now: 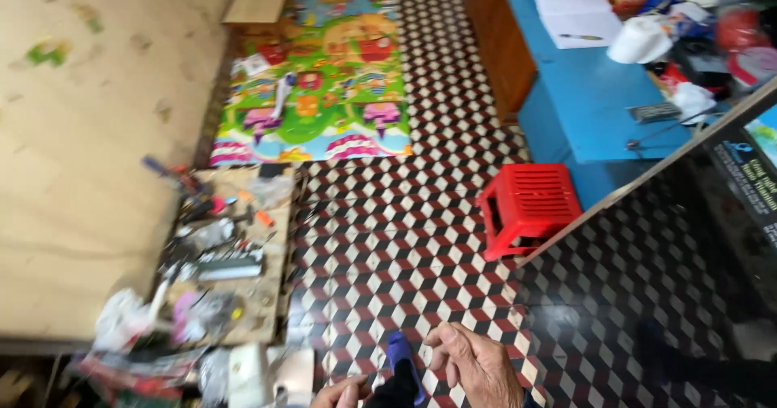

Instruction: The person sits on the floor and repairs a damaged electrical cable by stripping the insulation and twisting the wires. They retrieve a bottle of glue from a refrigerator, apply it to the exposed wires, and then wrap the repaired section with black electrical tape.

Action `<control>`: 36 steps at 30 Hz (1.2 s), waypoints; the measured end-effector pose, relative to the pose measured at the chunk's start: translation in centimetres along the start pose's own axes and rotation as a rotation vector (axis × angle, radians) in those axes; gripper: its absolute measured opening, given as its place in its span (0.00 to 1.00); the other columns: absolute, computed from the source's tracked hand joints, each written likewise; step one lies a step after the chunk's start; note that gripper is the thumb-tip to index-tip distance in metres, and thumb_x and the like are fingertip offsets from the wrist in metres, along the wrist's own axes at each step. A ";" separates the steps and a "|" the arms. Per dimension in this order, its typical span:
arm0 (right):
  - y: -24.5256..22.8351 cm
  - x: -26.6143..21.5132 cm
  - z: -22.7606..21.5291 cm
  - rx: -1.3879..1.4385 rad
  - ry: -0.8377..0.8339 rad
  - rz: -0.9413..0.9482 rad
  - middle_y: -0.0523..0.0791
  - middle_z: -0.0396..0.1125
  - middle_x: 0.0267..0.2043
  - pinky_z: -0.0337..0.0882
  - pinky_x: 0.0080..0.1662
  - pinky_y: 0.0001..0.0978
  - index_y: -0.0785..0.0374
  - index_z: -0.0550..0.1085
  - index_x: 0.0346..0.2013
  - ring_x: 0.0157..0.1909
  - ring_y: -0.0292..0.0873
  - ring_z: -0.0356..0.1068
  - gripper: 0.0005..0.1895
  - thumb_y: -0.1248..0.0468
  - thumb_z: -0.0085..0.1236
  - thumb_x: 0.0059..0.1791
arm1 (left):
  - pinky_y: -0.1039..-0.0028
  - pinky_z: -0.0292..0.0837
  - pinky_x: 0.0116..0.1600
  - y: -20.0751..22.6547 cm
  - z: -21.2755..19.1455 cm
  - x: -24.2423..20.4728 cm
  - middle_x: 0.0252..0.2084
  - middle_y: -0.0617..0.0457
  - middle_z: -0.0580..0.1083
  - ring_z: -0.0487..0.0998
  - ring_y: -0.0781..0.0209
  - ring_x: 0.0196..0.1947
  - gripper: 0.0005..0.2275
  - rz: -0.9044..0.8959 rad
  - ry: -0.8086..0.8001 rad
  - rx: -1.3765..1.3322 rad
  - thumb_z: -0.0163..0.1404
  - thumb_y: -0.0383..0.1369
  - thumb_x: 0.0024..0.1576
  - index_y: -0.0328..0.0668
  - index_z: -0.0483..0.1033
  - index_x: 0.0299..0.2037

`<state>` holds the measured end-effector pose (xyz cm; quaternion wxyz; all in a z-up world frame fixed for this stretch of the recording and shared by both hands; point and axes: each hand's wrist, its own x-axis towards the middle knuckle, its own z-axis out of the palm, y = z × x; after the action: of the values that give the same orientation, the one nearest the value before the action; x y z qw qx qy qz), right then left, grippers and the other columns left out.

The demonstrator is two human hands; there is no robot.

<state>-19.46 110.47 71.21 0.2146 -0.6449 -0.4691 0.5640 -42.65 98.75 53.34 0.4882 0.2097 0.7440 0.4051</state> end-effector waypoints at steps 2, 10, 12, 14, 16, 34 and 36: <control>-0.3 2.6 -1.1 -0.003 0.028 0.027 0.43 0.80 0.27 0.74 0.35 0.30 0.60 0.92 0.39 0.22 0.37 0.68 0.31 0.45 0.44 0.59 | 0.64 0.94 0.57 2.5 2.1 1.8 0.46 0.36 0.92 0.95 0.49 0.49 0.20 -0.059 0.026 -0.101 0.59 0.40 0.57 0.32 0.97 0.49; -4.4 11.7 -5.6 -0.016 0.089 0.360 0.43 0.75 0.26 0.72 0.49 0.27 0.62 0.91 0.41 0.30 0.37 0.71 0.37 0.39 0.40 0.59 | 0.77 0.84 0.58 10.1 9.7 11.7 0.47 0.55 0.94 0.92 0.65 0.48 0.23 -0.134 -0.156 0.287 0.53 0.52 0.58 0.55 0.95 0.54; -3.9 13.5 -6.5 -0.064 0.144 0.358 0.40 0.75 0.26 0.72 0.48 0.26 0.58 0.89 0.37 0.29 0.35 0.71 0.35 0.39 0.39 0.60 | 0.79 0.85 0.53 13.9 12.5 10.8 0.41 0.57 0.94 0.92 0.68 0.42 0.20 -0.046 -0.088 0.317 0.51 0.50 0.60 0.54 0.96 0.47; -3.6 14.8 -7.5 -0.110 0.199 0.357 0.38 0.75 0.26 0.72 0.48 0.25 0.54 0.87 0.33 0.29 0.34 0.71 0.34 0.39 0.38 0.60 | 0.81 0.86 0.49 18.5 14.4 10.1 0.34 0.59 0.94 0.93 0.70 0.37 0.19 0.046 -0.021 0.347 0.49 0.48 0.62 0.53 0.96 0.40; -3.5 15.5 -8.9 0.033 0.202 0.309 0.41 0.74 0.25 0.76 0.45 0.29 0.60 0.90 0.39 0.24 0.36 0.67 0.35 0.40 0.41 0.59 | 0.83 0.77 0.39 23.9 15.7 9.7 0.39 0.65 0.93 0.84 0.71 0.29 0.16 -0.104 -0.142 0.459 0.54 0.49 0.64 0.61 0.94 0.48; -6.3 18.2 -25.6 0.301 0.745 0.105 0.46 0.72 0.32 0.62 0.36 0.48 0.61 0.89 0.51 0.26 0.45 0.57 0.30 0.45 0.45 0.61 | 0.73 0.81 0.46 42.5 28.8 12.5 0.45 0.57 0.92 0.82 0.63 0.37 0.17 0.152 -0.465 0.370 0.53 0.44 0.65 0.51 0.94 0.52; -5.0 20.2 -27.2 0.293 0.759 0.109 0.45 0.74 0.33 0.63 0.36 0.48 0.60 0.89 0.51 0.26 0.45 0.59 0.30 0.44 0.44 0.60 | 0.73 0.82 0.44 41.3 31.2 15.0 0.45 0.56 0.93 0.84 0.64 0.38 0.16 0.178 -0.482 0.380 0.54 0.44 0.65 0.50 0.94 0.52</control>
<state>2.50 136.79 72.00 0.4316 -0.7938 -0.2364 0.3573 -24.63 145.88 72.28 0.5652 0.4516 0.6478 0.2386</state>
